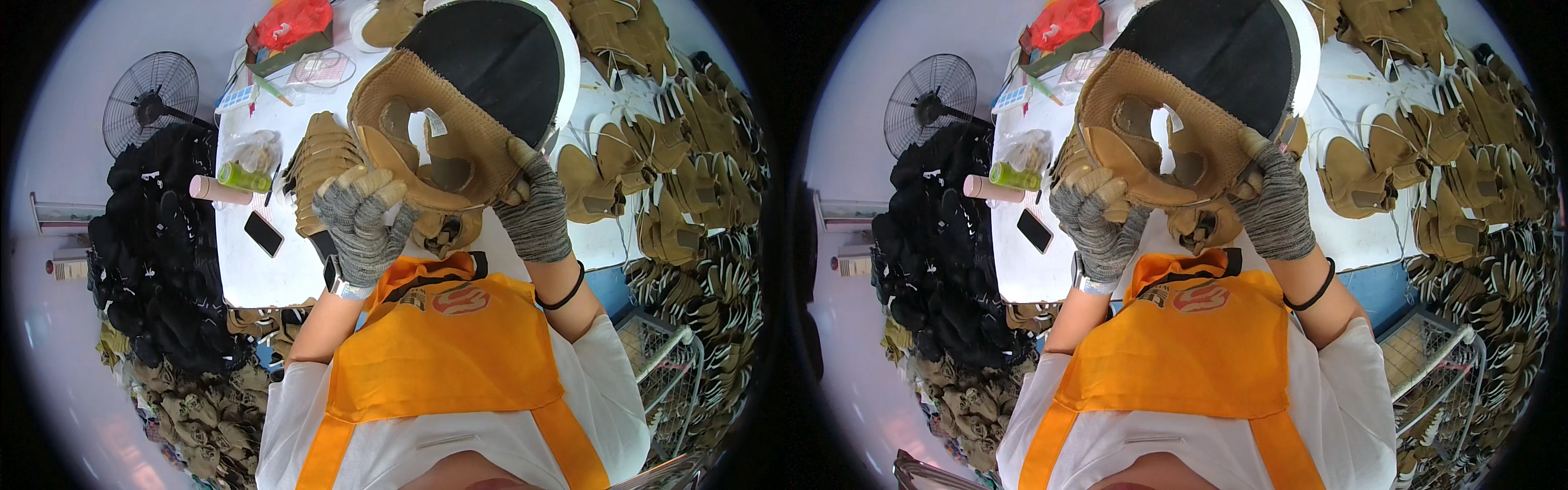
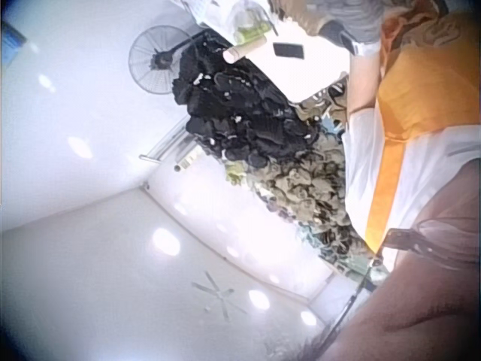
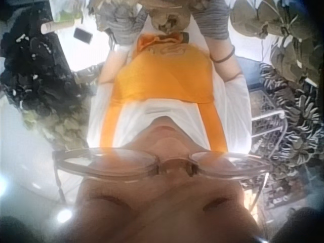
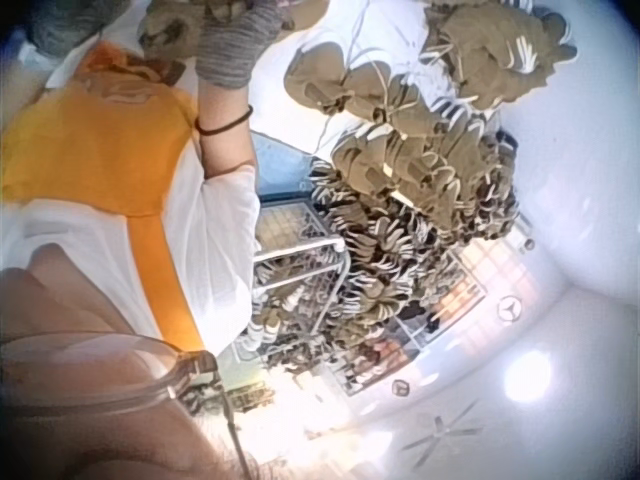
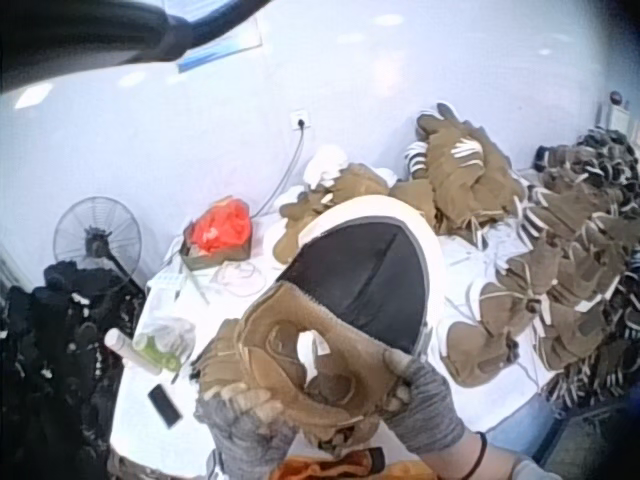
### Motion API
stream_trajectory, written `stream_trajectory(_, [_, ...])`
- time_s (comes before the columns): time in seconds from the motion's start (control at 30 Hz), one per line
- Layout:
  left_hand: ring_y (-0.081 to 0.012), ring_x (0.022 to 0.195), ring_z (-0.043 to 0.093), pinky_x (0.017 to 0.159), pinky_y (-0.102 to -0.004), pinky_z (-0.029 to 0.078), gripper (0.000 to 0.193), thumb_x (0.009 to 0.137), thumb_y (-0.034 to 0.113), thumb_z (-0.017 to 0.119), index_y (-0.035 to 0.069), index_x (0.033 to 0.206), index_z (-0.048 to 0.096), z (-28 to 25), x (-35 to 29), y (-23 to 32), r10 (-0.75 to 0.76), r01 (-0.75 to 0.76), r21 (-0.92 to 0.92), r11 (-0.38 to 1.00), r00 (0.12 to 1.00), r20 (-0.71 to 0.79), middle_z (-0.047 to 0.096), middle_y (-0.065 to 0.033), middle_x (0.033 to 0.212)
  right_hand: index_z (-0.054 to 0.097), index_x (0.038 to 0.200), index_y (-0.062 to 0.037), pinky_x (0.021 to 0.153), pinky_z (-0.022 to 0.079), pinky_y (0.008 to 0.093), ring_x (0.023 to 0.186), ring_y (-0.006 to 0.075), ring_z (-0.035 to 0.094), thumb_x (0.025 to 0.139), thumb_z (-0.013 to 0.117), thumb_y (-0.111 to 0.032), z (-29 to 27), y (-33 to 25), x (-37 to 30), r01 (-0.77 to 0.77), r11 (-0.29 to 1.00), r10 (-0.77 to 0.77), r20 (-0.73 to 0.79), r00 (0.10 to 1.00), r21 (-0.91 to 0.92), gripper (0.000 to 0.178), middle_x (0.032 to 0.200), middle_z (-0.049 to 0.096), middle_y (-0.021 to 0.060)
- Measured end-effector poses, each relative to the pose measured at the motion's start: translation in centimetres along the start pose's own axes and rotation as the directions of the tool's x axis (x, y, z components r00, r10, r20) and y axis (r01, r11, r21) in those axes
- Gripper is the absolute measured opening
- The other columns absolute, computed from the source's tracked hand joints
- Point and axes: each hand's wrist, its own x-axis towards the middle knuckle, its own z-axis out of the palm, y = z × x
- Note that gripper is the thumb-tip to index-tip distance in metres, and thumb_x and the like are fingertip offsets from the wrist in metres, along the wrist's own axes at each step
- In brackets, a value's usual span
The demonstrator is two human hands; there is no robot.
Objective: The person trims excess material from the edges of boot components using shears, handling multiple brown fabric pieces at a white worktable.
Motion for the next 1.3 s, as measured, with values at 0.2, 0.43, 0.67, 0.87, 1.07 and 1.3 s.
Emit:
stream_trajectory(0.2, [-0.021,0.095,0.055,0.09,-0.0408,0.034,0.041,0.068,0.033,0.075,0.018,0.103,0.059,-0.4,0.8,1.1,0.003,-0.023,0.094,0.995,0.979,0.202,0.059,-0.0017,0.097,0.052,0.112,-0.0014,0.066,0.055,0.0296,0.074,0.0173,0.06,0.085,0.061,-0.017,-4.3,1.2,1.5,0.049,0.999,-0.037,0.359,0.933,-0.024,0.033,0.087,0.06,0.0085])
stream_trajectory(0.43, [-0.0236,0.107,0.055,0.084,-0.0386,0.05,0.051,0.081,0.032,0.068,0.006,0.122,0.05,1.6,0.0,0.5,-0.442,0.727,-0.467,0.504,0.681,0.584,0.059,-0.0111,0.109,0.061,0.099,-0.0041,0.045,0.038,0.0192,0.051,0.0041,0.043,0.087,0.06,-0.038,1.1,-3.1,0.9,0.133,0.808,-0.178,-0.023,0.984,-0.574,0.036,0.071,0.055,-0.0012])
stream_trajectory(0.67, [-0.0251,0.118,0.047,0.102,-0.0421,0.037,0.048,0.093,0.033,0.05,0.007,0.132,0.041,2.8,-1.5,-0.4,-0.315,0.304,-0.495,-0.814,0.485,0.816,0.049,-0.011,0.128,0.06,0.101,-0.0101,0.04,0.031,0.0213,0.045,0.0076,0.038,0.074,0.066,-0.059,-7.7,-0.7,3.1,-0.35,0.724,0.145,-0.364,0.92,-0.595,0.056,0.064,0.047,-0.0006])
stream_trajectory(0.87, [-0.0256,0.118,0.047,0.102,-0.0437,0.037,0.041,0.096,0.034,0.044,0.008,0.126,0.047,4.4,-5.7,-0.1,-0.312,0.099,-0.395,-0.913,0.451,0.836,0.05,-0.0091,0.128,0.06,0.086,-0.0113,0.037,0.022,0.0199,0.04,0.0057,0.028,0.091,0.053,-0.039,-6.3,2.8,1.1,-0.473,0.881,0.456,-0.245,0.856,-0.011,0.029,0.057,0.038,-0.0049])
stream_trajectory(1.07, [-0.0251,0.116,0.05,0.1,-0.0422,0.039,0.037,0.096,0.031,0.044,0.007,0.124,0.048,5.1,-8.3,-1.0,-0.34,0.102,-0.374,-0.922,0.252,0.906,0.053,-0.01,0.124,0.054,0.09,-0.0127,0.039,0.028,0.0209,0.044,0.0081,0.028,0.092,0.056,-0.024,-7.1,4.8,1.7,-0.435,0.899,0.37,-0.444,0.816,-0.048,0.012,0.059,0.038,-0.0035])
stream_trajectory(1.3, [-0.0252,0.113,0.052,0.097,-0.0384,0.044,0.033,0.093,0.021,0.049,0.006,0.122,0.049,4.9,-16.8,-4.3,-0.262,0.309,-0.195,-0.931,-0.19,0.946,0.056,-0.0103,0.12,0.051,0.117,-0.0117,0.042,0.033,0.0206,0.047,0.0063,0.036,0.083,0.068,-0.026,-14.3,8.0,0.4,-0.525,0.684,0.4,-0.341,0.851,-0.507,0.04,0.064,0.042,-0.0033])
